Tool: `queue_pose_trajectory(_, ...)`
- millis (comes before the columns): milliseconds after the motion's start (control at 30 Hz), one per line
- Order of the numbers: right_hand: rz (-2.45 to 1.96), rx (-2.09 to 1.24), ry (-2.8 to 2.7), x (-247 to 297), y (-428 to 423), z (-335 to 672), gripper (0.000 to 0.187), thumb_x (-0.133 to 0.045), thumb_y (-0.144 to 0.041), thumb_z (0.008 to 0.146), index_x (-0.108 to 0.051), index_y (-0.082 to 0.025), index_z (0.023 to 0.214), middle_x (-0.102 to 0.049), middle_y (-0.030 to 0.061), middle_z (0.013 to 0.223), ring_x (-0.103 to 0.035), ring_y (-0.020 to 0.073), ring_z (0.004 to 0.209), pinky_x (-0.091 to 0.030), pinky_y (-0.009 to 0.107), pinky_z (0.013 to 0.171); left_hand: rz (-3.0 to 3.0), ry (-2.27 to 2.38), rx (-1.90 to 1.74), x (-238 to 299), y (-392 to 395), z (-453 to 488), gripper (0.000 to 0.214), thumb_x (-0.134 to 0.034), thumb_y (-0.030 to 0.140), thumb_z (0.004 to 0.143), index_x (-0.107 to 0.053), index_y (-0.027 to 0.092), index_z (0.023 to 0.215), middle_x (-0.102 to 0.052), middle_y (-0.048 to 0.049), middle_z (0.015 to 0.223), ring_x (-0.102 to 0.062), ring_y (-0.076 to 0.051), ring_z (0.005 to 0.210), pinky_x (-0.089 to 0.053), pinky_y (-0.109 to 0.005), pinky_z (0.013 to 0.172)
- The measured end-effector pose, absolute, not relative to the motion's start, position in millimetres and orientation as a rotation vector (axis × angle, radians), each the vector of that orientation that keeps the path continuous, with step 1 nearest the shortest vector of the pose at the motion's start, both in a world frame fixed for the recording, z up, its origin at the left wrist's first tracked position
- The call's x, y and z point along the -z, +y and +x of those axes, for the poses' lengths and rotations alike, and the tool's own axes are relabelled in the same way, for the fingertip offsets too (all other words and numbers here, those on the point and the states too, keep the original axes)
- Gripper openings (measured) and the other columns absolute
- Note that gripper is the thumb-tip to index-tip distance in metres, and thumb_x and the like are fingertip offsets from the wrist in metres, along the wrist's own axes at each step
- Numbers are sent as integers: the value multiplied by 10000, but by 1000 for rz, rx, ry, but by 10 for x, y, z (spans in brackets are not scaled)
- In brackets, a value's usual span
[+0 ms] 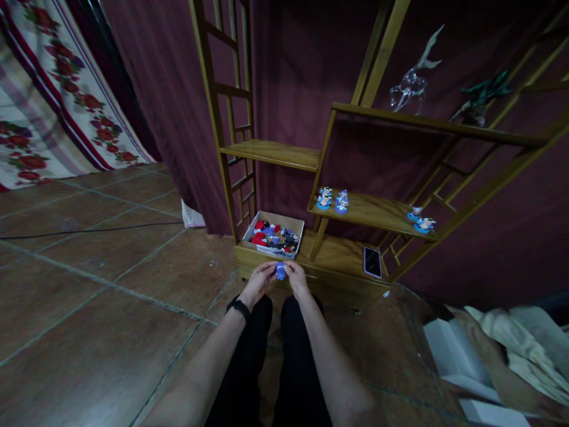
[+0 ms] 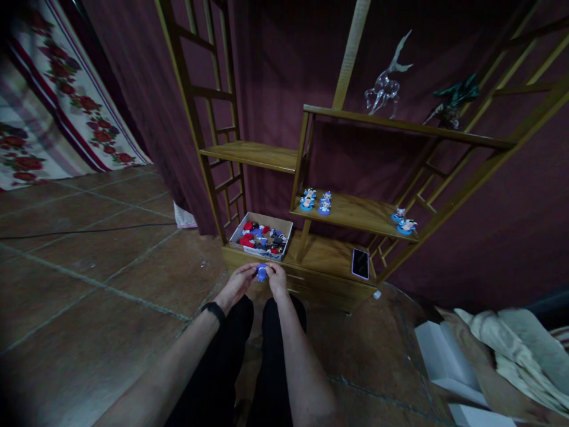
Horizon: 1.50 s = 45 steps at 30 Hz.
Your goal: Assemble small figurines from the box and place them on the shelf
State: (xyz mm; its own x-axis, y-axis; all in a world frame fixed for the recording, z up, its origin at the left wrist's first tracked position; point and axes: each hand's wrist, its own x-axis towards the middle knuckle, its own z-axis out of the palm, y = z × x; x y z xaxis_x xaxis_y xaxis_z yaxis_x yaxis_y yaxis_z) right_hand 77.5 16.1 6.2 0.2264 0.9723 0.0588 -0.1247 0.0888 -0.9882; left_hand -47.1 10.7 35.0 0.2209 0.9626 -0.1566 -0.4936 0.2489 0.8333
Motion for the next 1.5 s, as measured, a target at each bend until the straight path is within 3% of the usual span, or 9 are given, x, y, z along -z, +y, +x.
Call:
queue_pose_trajectory(433,-1040,-1194,-947,-109,83,806,287,-617,-292,644,-687,-209,910,-677,35,980,-582,206,943,-418,331,865,744,845,-1162,-359,112,-456,300,-753,120,532,-680,114,822,-686,-50,725,-612,-124,637,-465,-242,657)
queue_pose_trajectory(733,-1039,-1212,-925,-84,105,821,292,-631,-261,618,-693,-194,896,-679,44,978,-583,213,951,-420,332,868,730,874,-1160,-311,137,-447,289,-755,103,515,-679,111,794,-690,-55,682,-618,-140,598,-481,-262,630)
queue_pose_trajectory(1067,-1018,-1283,-841,-88,103,804,370,-606,-268,629,-651,-206,992,-660,54,1038,-592,215,954,-449,347,834,557,861,-1113,-237,248,-496,239,-726,100,602,-667,119,833,-689,-63,764,-631,-122,659,-504,-224,644)
queue_pose_trajectory(1200,-1013,-1299,-927,-121,92,790,377,-593,-170,592,-661,-212,961,-672,44,1005,-585,214,981,-411,361,895,460,965,-1119,-178,308,-511,76,-702,99,642,-648,108,694,-662,-43,650,-614,-102,584,-510,-203,600)
queue_pose_trajectory(1300,-1001,-1314,-1019,-142,74,751,367,-596,-135,575,-671,-224,923,-670,28,1008,-572,203,1004,-384,352,927,427,1014,-1138,-135,346,-501,85,-689,105,660,-614,110,620,-640,-33,590,-606,-102,553,-516,-203,573)
queue_pose_trajectory(1500,-1078,-1223,-987,-110,125,694,285,-658,-242,580,-679,-212,863,-690,19,879,-611,180,845,-444,330,835,418,1032,-1120,-110,359,-464,122,-712,146,643,-600,101,621,-628,-42,570,-599,-122,516,-530,-237,543)
